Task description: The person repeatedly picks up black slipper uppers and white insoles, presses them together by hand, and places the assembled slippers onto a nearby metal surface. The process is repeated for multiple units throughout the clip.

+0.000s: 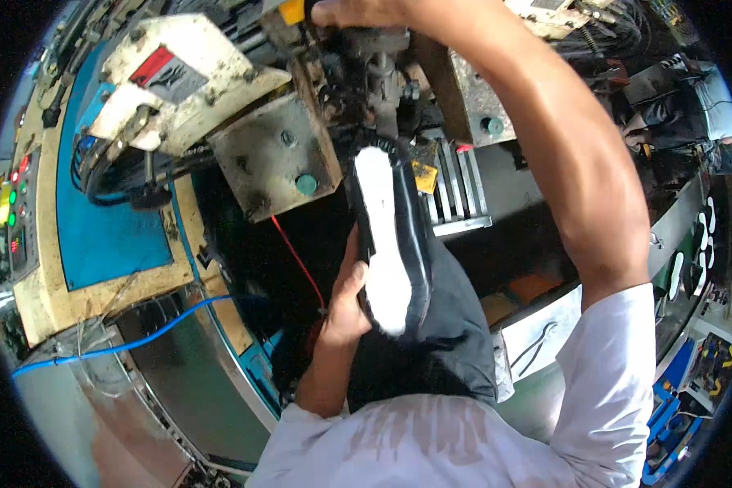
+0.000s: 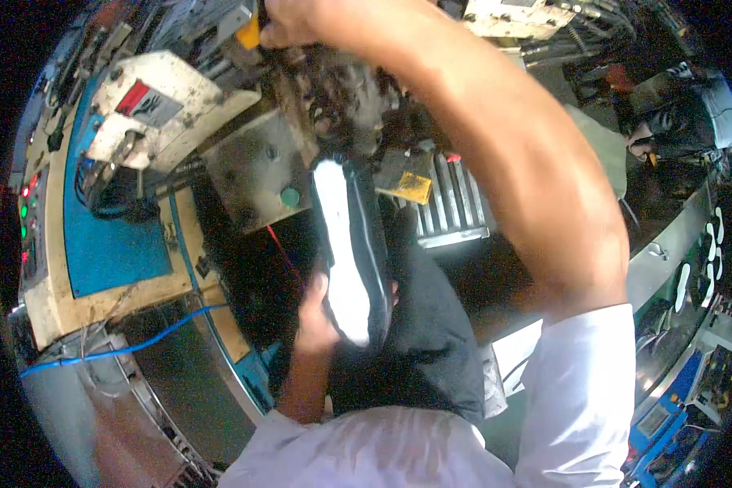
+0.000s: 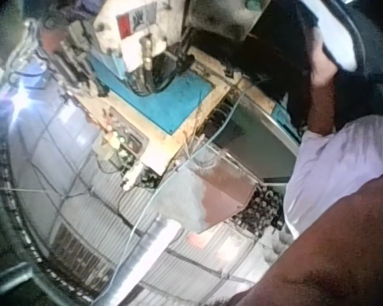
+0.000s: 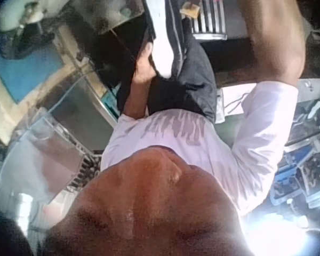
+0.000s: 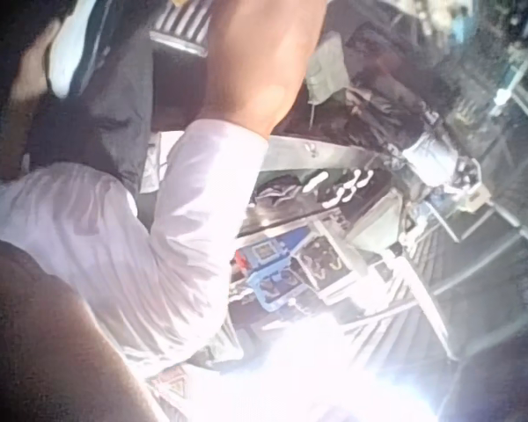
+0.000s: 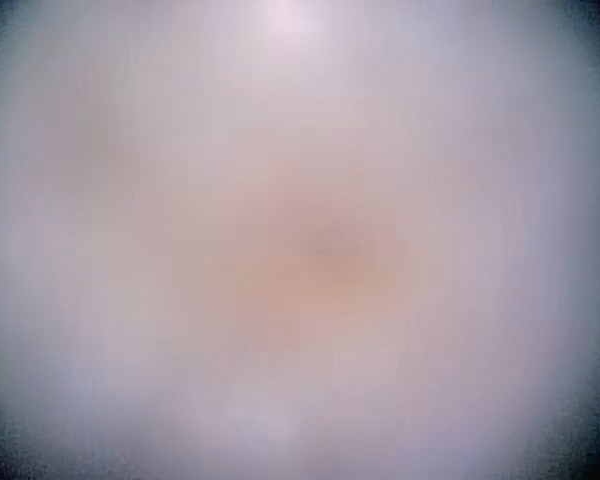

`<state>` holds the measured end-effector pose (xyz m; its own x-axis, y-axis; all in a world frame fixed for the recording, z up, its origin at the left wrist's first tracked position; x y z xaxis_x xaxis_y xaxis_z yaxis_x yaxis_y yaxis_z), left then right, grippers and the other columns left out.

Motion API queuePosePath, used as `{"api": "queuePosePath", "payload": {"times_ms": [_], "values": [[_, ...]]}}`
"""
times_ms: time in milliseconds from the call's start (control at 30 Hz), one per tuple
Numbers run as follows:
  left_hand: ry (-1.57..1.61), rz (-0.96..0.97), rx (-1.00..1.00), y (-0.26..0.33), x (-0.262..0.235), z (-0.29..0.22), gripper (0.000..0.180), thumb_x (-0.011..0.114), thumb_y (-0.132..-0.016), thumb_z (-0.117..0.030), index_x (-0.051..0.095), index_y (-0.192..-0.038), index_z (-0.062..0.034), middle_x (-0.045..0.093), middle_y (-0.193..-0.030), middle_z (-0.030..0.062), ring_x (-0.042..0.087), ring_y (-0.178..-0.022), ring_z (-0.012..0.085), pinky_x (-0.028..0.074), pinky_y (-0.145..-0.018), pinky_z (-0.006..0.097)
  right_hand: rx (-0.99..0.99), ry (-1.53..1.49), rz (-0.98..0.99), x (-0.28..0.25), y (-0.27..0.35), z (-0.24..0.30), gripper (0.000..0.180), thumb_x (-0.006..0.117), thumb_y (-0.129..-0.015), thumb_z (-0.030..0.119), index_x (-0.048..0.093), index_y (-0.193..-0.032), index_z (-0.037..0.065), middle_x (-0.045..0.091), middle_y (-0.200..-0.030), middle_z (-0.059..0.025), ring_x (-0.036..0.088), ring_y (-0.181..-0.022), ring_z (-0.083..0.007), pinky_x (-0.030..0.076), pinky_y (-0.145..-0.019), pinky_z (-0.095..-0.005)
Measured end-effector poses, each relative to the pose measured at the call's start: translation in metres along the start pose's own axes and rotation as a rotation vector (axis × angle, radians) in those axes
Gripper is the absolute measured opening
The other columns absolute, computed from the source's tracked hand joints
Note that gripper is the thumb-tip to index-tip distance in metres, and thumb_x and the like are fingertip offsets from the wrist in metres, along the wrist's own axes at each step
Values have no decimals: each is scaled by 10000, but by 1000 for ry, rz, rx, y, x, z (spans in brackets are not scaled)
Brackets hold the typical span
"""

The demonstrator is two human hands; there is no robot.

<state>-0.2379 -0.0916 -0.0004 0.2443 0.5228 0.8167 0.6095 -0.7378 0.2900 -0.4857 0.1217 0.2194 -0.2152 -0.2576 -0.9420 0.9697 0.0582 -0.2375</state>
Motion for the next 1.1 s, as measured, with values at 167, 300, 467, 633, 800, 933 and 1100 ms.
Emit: {"api": "queuePosePath", "payload": {"times_ms": [167, 300, 467, 633, 800, 933, 1100], "values": [[-199, 163, 190, -2, 37, -34, 832, 716, -979, -374, 278, -1655, -164, 548, -1463, 275, 650, -1224, 522, 579, -987, 702, -37, -51, -161, -25, 50, 9, 772, 687, -1006, 513, 456, -1597, 73, 503, -1587, -163, 468, -1468, -383, 487, -1144, -462], [-262, 72, 310, 28, 38, -42, 824, 697, -988, -393, 288, -1641, -101, 567, -1440, 230, 676, -1202, 420, 603, -992, 579, 89, -725, -95, 19, 183, 46, 783, 668, -1029, 511, 429, -1621, 57, 485, -1624, -164, 465, -1486, -356, 465, -1183, -436], [-261, 112, 278, 54, 70, -12, 1014, 764, -956, -233, 121, -1727, -86, 416, -1629, 154, 475, -1465, 276, 421, -1210, 425, 686, -1691, -176, 95, 375, 112, 677, 572, -1122, 407, 415, -1622, -22, 517, -1600, -178, 490, -1454, -233, 362, -1225, -372], [-442, 26, 234, 85, 85, 21, 1018, 738, -953, -86, 85, -1733, -105, 392, -1636, 147, 471, -1460, 265, 435, -1190, 415, 731, -1563, -205, 102, 427, 107, 677, 618, -1112, 371, 423, -1613, -40, 579, -1528, -171, 539, -1376, -207, 415, -1177, -357], [-793, 0, 219, 110, 93, 31, 1078, 768, -920, -37, 47, -1722, -46, 335, -1671, 184, 445, -1482, 268, 429, -1193, 389, 597, -1627, -167, 85, 445, 108, 895, 740, -1027, 397, 296, -1651, -67, 503, -1578, -241, 495, -1445, -286, 416, -1197, -407], [-1195, 20, 430, 137, 105, 49, 1120, 804, -876, -42, 64, -1716, -25, 326, -1669, 294, 397, -1529, 357, 369, -1236, 424, 553, -1258, -230, 47, 437, 118, 1073, 857, -903, 476, 298, -1600, -118, 566, -1474, -259, 574, -1341, -295, 457, -1139, -402], [-1328, -67, 388, 167, 92, 50, 1116, 806, -836, -18, 125, -1719, -37, 335, -1690, 244, 370, -1553, 327, 331, -1267, 440, 596, -1860, -90, 118, 460, 122, 703, 775, -1016, 344, 459, -1526, -21, 650, -1340, -143, 631, -1193, -192, 528, -1031, -367]]}}
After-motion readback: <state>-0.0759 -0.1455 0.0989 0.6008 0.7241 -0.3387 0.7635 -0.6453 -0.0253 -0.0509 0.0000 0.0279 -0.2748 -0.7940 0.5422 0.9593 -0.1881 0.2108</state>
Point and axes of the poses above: each hand's wrist, its own y-axis away from the middle knuckle, its own x-axis out of the palm, z = x × y, the point moved 10 cm from there along -y, towards the middle knuckle
